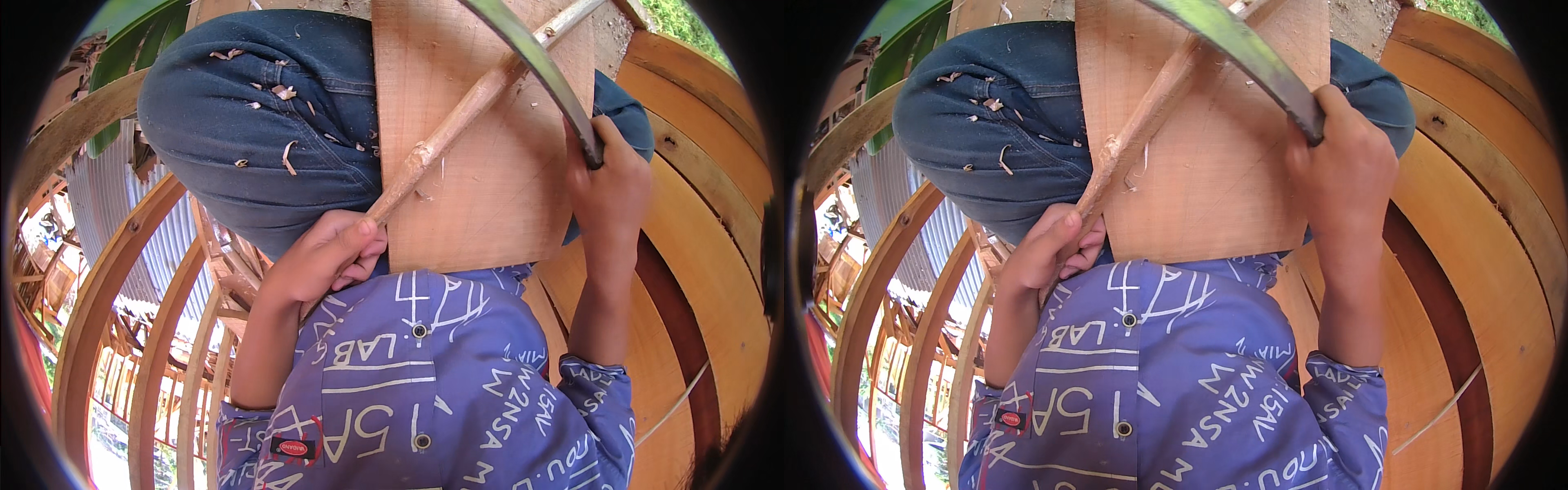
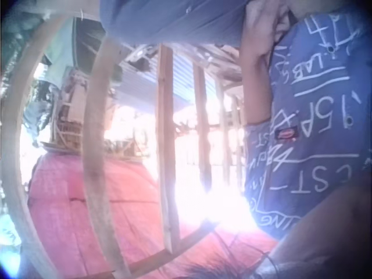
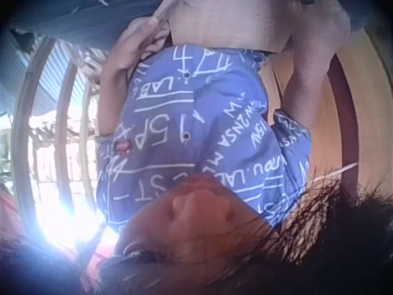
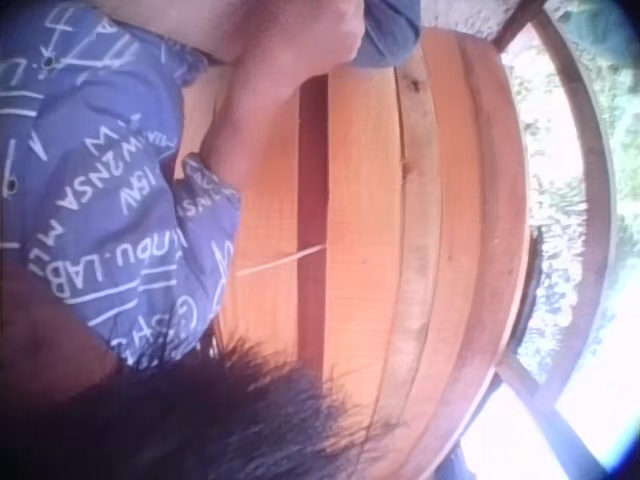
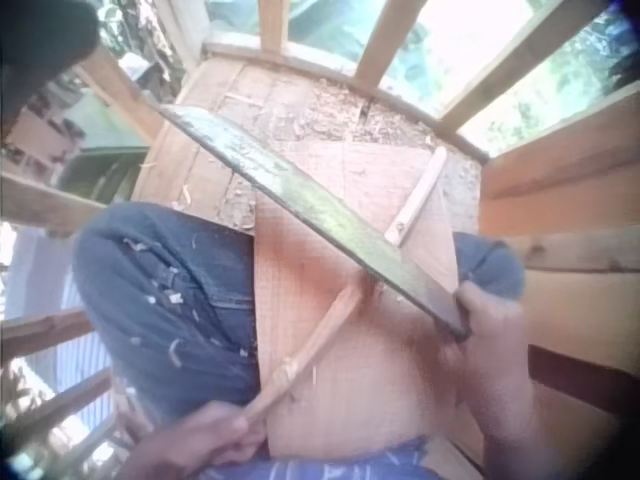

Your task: The person is sitting cross-legged on the ground, using a large curved blade to shave and shape a piece of light-colored wood. They hold the wood with their left hand and repeatedly strike it with the blade in their right hand to remove thin strips of material.

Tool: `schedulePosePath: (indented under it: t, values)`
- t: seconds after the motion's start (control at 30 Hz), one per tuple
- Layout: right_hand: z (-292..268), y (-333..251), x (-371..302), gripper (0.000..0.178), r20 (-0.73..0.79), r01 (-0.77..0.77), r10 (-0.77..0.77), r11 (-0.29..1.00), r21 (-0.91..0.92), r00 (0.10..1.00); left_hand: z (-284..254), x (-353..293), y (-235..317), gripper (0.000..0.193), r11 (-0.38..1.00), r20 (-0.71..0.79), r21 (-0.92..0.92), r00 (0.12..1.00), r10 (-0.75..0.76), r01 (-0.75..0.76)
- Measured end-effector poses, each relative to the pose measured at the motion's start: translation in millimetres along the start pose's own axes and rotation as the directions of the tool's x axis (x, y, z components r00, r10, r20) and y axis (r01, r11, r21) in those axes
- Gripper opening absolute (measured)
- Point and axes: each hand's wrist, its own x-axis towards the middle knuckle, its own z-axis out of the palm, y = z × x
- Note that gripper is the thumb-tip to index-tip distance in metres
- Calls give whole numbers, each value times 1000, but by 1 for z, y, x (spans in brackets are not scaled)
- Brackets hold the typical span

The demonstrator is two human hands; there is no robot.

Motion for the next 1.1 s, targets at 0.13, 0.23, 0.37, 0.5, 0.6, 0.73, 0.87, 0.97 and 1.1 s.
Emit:
schedulePosePath:
  t: [0.13,0.23,0.37,0.5,0.6,0.73,0.87,0.97,1.1]
  values:
    - [-1,-15,1,11,-33,131,-131,991,0,991,-2,-3,0,51,1000,-3,12,1000,4,-4]
    - [-2,13,11,11,-69,49,-51,998,-31,996,3,-3,-2,52,1000,-47,-11,999,20,-20]
    - [-1,31,10,13,-66,-86,81,993,-75,994,4,2,5,53,999,0,43,1000,-7,7]
    - [-1,0,8,13,12,-45,45,999,-2,999,0,0,5,54,1000,3,-3,1000,-3,3]
    - [5,-8,6,12,-55,150,-148,988,25,987,-2,-1,3,55,999,1,32,1000,-5,5]
    - [3,29,23,14,-119,-11,-2,995,-104,993,9,0,2,57,997,-73,71,997,27,-22]
    - [3,34,17,16,-108,-25,16,996,-91,994,8,0,1,59,997,-61,68,998,31,-27]
    - [-2,3,11,13,-17,25,-26,999,-21,1000,5,-2,1,59,999,-56,40,998,8,-6]
    - [-2,-7,16,13,0,145,-145,989,-17,989,0,-2,-3,60,999,-41,53,999,12,-10]
